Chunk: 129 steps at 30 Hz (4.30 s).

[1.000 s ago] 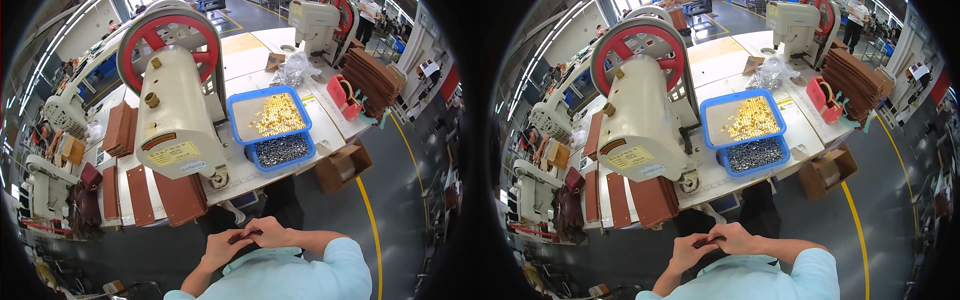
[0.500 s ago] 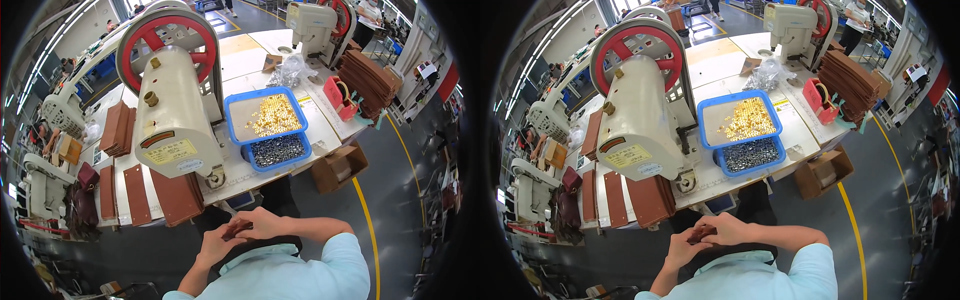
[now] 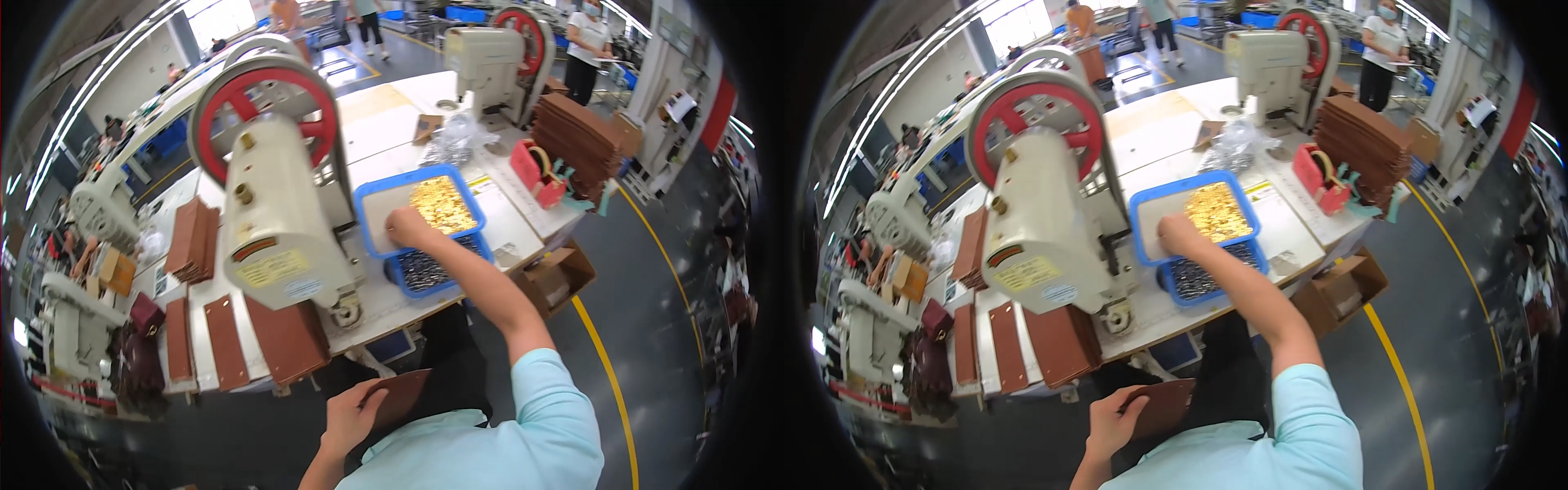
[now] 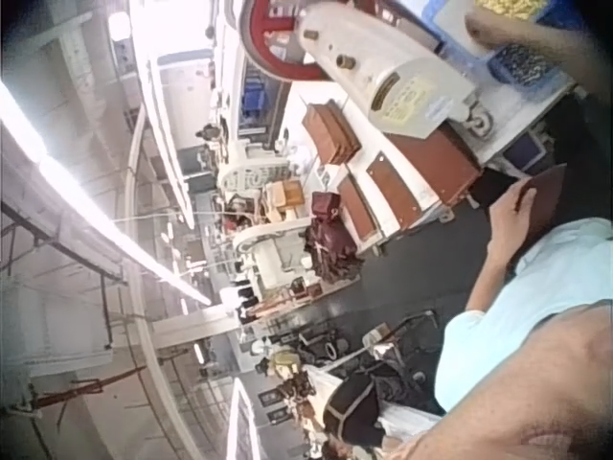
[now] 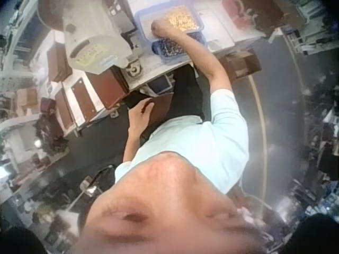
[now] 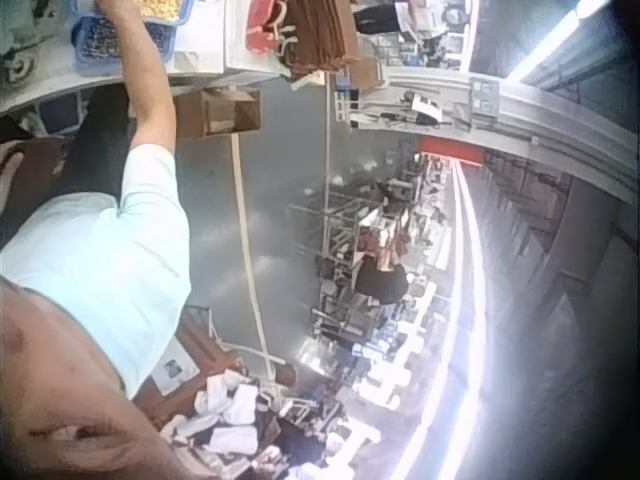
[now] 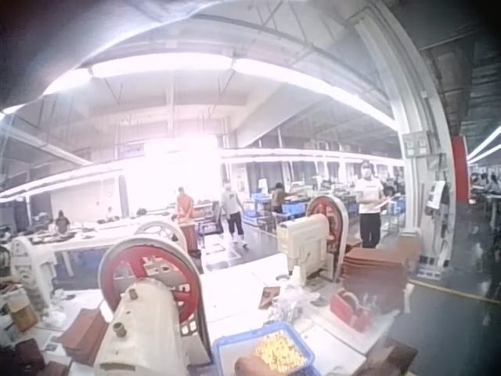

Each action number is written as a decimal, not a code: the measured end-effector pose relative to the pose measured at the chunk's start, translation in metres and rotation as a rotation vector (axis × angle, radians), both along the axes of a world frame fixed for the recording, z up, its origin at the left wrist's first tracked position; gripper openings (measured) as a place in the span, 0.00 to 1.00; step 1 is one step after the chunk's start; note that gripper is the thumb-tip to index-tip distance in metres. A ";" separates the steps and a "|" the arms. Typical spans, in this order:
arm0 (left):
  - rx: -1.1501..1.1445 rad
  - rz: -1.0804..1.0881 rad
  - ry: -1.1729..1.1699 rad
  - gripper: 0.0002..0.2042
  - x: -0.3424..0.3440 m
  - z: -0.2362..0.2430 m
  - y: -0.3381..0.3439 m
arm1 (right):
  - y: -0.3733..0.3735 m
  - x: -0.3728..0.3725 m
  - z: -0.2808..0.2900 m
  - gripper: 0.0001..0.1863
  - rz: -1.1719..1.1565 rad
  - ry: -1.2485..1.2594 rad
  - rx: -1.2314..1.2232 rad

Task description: Using a manual press machine to attach metal rivets to rectangular leather panels.

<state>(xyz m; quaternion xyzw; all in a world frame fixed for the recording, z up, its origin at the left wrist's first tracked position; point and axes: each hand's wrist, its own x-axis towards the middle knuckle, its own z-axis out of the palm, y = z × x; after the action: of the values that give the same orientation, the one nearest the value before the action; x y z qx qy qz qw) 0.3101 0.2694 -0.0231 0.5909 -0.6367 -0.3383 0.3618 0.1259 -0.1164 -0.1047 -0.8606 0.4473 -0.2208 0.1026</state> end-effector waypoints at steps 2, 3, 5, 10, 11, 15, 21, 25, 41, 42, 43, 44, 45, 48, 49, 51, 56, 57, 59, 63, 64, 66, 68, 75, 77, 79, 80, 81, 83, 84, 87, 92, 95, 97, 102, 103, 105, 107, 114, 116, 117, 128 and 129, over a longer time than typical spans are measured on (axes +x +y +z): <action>0.010 0.063 0.086 0.11 0.004 -0.012 0.009 | -0.004 0.014 0.000 0.06 -0.002 -0.016 0.031; 0.028 0.151 0.166 0.11 0.006 -0.016 0.010 | -0.005 0.018 0.003 0.05 -0.006 0.009 -0.010; 0.062 0.168 0.128 0.11 0.010 -0.006 0.009 | 0.009 0.021 0.034 0.05 -0.017 0.109 0.052; 0.073 0.166 0.081 0.11 0.006 0.004 0.001 | 0.007 0.018 0.038 0.06 0.006 0.159 0.004; 0.046 0.175 0.091 0.11 0.003 0.007 0.001 | 0.008 0.018 0.036 0.05 -0.017 0.141 -0.007; -0.005 0.145 0.014 0.12 0.013 -0.001 0.008 | 0.026 -0.001 0.043 0.08 -0.015 -0.315 0.047; 0.055 0.226 0.197 0.11 0.024 -0.005 0.005 | 0.150 -0.026 0.083 0.06 0.081 -0.948 0.719; -0.017 0.215 0.317 0.16 0.027 -0.008 -0.008 | 0.224 -0.030 0.061 0.07 0.112 -1.018 0.974; 0.075 0.140 0.476 0.12 0.026 -0.019 0.002 | 0.284 0.001 0.031 0.07 0.157 -1.228 0.898; 0.077 0.139 0.493 0.12 0.027 -0.018 0.001 | 0.285 0.001 0.031 0.07 0.158 -1.228 0.899; 0.078 0.140 0.492 0.12 0.029 -0.016 -0.001 | 0.285 0.002 0.033 0.07 0.135 -1.230 0.950; 0.094 0.089 0.403 0.12 0.032 -0.010 -0.004 | 0.286 0.002 0.033 0.07 0.111 -1.232 1.002; 0.111 0.037 0.314 0.13 0.034 -0.005 -0.006 | 0.286 0.003 0.033 0.07 0.112 -1.231 1.004; 0.135 0.031 0.200 0.14 0.031 0.002 -0.012 | 0.288 0.004 0.032 0.06 0.112 -1.214 0.991; 0.135 0.029 0.201 0.14 0.029 0.004 -0.013 | 0.290 0.004 0.030 0.05 0.127 -1.181 0.946; 0.213 -0.003 0.191 0.15 0.024 0.007 -0.016 | 0.295 0.005 0.028 0.05 0.138 -1.149 0.896; 0.195 -0.001 0.102 0.14 0.011 0.006 -0.020 | 0.305 0.011 0.031 0.09 0.110 -1.027 0.918; 0.176 -0.001 0.066 0.14 0.010 0.001 -0.018 | 0.305 0.011 0.032 0.10 0.102 -0.997 0.924; 0.138 -0.009 0.039 0.13 0.011 -0.004 -0.017 | 0.302 0.006 0.040 0.08 0.131 -0.929 0.870; 0.062 -0.010 0.029 0.10 0.016 -0.007 -0.013 | 0.260 -0.012 0.047 0.06 0.342 -0.634 0.556; 0.058 -0.006 0.026 0.10 0.015 -0.007 -0.012 | 0.242 -0.017 0.047 0.06 0.203 -0.554 0.395; 0.022 -0.013 0.088 0.08 0.011 -0.004 -0.010 | 0.197 -0.034 0.032 0.11 -0.045 -0.394 0.113; 0.001 -0.041 0.081 0.08 0.009 -0.007 -0.009 | 0.166 -0.048 0.013 0.12 -0.163 -0.252 0.017; -0.132 -0.066 0.102 0.10 0.005 -0.015 -0.001 | 0.131 -0.054 -0.008 0.08 -0.167 -0.045 -0.007; -0.187 -0.066 0.120 0.11 0.007 -0.017 0.000 | 0.130 -0.055 -0.010 0.08 -0.162 -0.069 -0.040; -0.230 -0.073 0.089 0.13 0.010 -0.019 0.004 | 0.133 -0.054 -0.006 0.07 -0.155 -0.091 -0.063; -0.220 -0.064 0.088 0.13 0.010 -0.019 0.004 | 0.134 -0.054 -0.002 0.07 -0.189 -0.126 -0.108; -0.254 -0.077 0.083 0.13 0.010 -0.017 0.002 | 0.137 -0.054 0.002 0.07 -0.223 -0.160 -0.150; -0.273 -0.078 0.079 0.14 0.009 -0.015 0.001 | 0.141 -0.057 0.007 0.08 -0.251 -0.119 -0.161; -0.267 -0.089 0.084 0.14 0.008 -0.014 -0.001 | 0.140 -0.059 0.008 0.09 -0.224 -0.142 -0.205; -0.270 -0.099 0.081 0.15 0.006 -0.014 -0.004 | 0.153 -0.056 0.012 0.10 -0.218 -0.235 -0.164; -0.414 -0.103 0.044 0.14 0.007 -0.016 -0.005 | 0.232 -0.033 0.060 0.08 0.090 -0.701 0.744; -0.475 -0.106 0.003 0.15 0.006 -0.017 -0.006 | 0.271 -0.020 0.071 0.06 0.281 -0.709 1.094; -0.482 -0.106 -0.018 0.15 0.006 -0.017 -0.007 | 0.284 -0.018 0.072 0.06 0.363 -0.755 1.190; -0.505 -0.096 -0.048 0.14 0.007 -0.020 -0.006 | 0.292 -0.016 0.075 0.07 0.408 -0.741 1.172; -0.506 -0.095 -0.046 0.14 0.007 -0.020 -0.006 | 0.292 -0.016 0.075 0.07 0.416 -0.728 1.149; -0.506 -0.094 -0.043 0.14 0.008 -0.020 -0.006 | 0.291 -0.016 0.075 0.07 0.424 -0.714 1.126; -0.497 -0.085 -0.044 0.14 0.008 -0.020 -0.006 | 0.291 -0.015 0.073 0.08 0.433 -0.682 1.077; -0.452 -0.090 -0.040 0.14 0.007 -0.023 -0.006 | 0.290 -0.015 0.083 0.09 0.442 -0.564 1.029; -0.431 -0.071 -0.024 0.13 0.006 -0.021 -0.005 | 0.291 -0.015 0.083 0.10 0.451 -0.557 0.937; -0.432 -0.071 -0.024 0.13 0.007 -0.020 -0.005 | 0.292 -0.015 0.083 0.10 0.451 -0.557 0.937; -0.010 0.048 0.248 0.11 0.003 -0.010 0.001 | 0.299 -0.010 0.061 0.13 0.526 -0.665 0.464; -0.014 0.041 0.251 0.11 0.003 -0.008 0.001 | 0.298 -0.011 0.059 0.13 0.521 -0.663 0.458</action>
<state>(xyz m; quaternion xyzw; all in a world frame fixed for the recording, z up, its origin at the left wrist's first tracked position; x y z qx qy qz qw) 0.3132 0.2700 -0.0313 0.5544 -0.5764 -0.3978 0.4496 0.1145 0.1817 -0.0456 -0.7825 0.1973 -0.3458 0.4788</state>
